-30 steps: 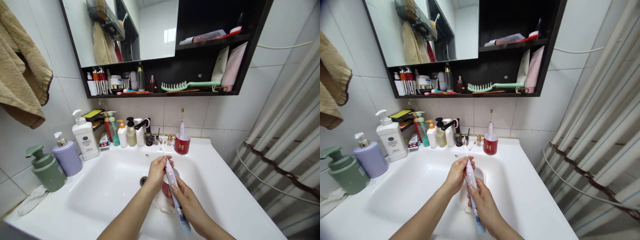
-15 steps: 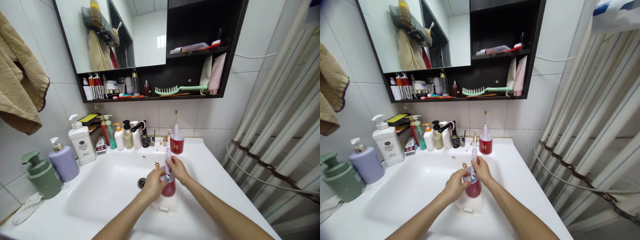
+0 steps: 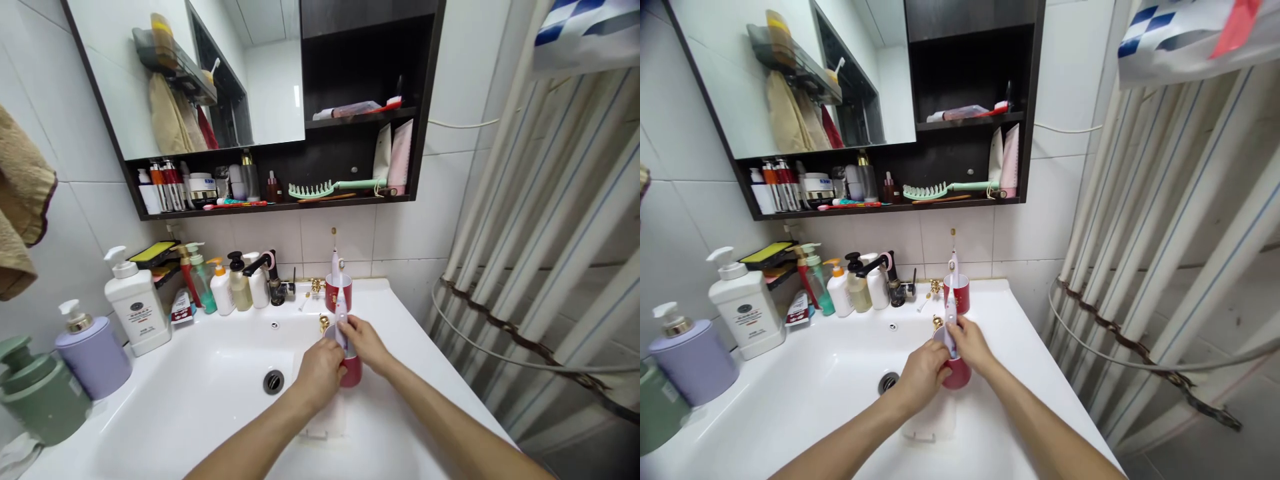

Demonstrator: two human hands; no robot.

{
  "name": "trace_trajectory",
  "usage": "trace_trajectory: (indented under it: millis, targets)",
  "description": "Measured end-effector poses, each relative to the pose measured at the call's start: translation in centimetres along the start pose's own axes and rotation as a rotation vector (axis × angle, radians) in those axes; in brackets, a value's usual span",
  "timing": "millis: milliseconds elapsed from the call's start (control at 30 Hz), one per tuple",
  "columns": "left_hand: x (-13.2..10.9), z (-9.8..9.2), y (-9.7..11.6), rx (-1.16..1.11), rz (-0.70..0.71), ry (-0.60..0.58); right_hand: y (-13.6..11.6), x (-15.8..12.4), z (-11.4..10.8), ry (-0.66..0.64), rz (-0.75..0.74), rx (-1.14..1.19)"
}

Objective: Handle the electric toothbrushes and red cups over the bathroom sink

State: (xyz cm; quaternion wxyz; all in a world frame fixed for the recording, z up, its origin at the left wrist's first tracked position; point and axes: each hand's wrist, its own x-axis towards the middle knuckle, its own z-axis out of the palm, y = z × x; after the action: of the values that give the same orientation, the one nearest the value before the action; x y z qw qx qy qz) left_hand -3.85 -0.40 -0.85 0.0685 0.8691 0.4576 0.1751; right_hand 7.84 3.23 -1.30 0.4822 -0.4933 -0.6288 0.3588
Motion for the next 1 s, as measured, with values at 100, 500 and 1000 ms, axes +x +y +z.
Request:
trace_trajectory:
  millis: [100, 500, 1000]
  targets:
    - [3.3, -0.7, 2.1, 0.028, 0.103, 0.048, -1.0, 1.2, -4.1, 0.050, -0.018, -0.022]
    - [14.3, 2.1, 2.9, 0.016, 0.086, 0.091, 2.8, 9.7, -10.2, 0.127, 0.064, -0.151]
    - [13.0, 2.0, 2.3, -0.168, 0.022, 0.219, 2.5, 10.1, -10.5, 0.313, 0.046, -0.271]
